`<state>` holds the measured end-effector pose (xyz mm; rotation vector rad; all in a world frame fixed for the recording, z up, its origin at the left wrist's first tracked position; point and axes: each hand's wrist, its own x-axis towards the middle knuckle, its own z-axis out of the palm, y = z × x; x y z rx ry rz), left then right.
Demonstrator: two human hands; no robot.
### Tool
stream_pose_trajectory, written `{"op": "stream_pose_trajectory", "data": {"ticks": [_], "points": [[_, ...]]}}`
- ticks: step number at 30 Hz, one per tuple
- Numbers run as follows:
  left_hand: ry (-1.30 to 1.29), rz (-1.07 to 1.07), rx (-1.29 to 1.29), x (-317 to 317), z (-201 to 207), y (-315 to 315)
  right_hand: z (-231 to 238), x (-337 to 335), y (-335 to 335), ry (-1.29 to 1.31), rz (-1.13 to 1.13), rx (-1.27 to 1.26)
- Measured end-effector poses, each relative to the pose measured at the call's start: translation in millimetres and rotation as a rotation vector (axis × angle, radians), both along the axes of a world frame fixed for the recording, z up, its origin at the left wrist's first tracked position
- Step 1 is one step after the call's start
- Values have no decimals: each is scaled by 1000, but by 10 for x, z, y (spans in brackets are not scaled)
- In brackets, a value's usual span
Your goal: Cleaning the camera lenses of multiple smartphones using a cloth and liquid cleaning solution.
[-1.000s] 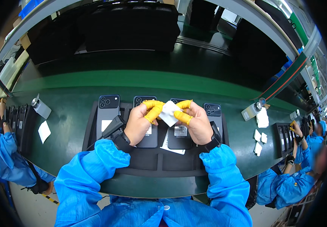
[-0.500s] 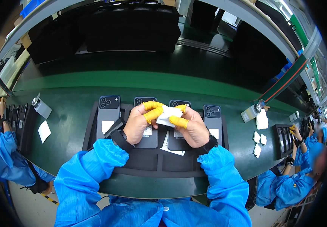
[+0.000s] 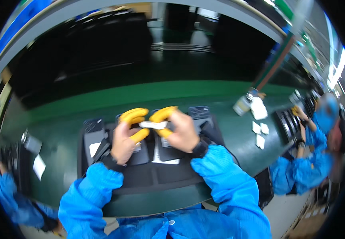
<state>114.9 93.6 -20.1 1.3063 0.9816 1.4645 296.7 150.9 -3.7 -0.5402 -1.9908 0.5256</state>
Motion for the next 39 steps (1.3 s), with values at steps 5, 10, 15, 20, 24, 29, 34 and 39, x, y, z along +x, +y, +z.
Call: {"op": "stream_pose_trajectory", "data": {"ticks": [5, 10, 15, 20, 24, 29, 34, 39], "points": [[67, 83, 88, -69, -39, 5, -48, -107, -12, 26, 76, -216], [132, 116, 172, -118, -161, 28, 3, -116, -25, 140, 238, -514], [153, 67, 255, -116, -205, 52, -14, -85, -20, 77, 205, -428], [114, 68, 249, -11, -145, 15, 64, -33, -7, 42, 37, -213], [156, 92, 230, -90, -226, 11, 294, 229, 151, 68, -34, 113], [143, 101, 133, -93, -195, 0, 611, 1100, 450, -217, -369, 286], [181, 19, 115, 26, -61, -41, 709, 2196, 766, -129, -768, 132], [160, 6, 67, -6, -99, -55, 597, 2705, 865, -275, -1069, 228]]}}
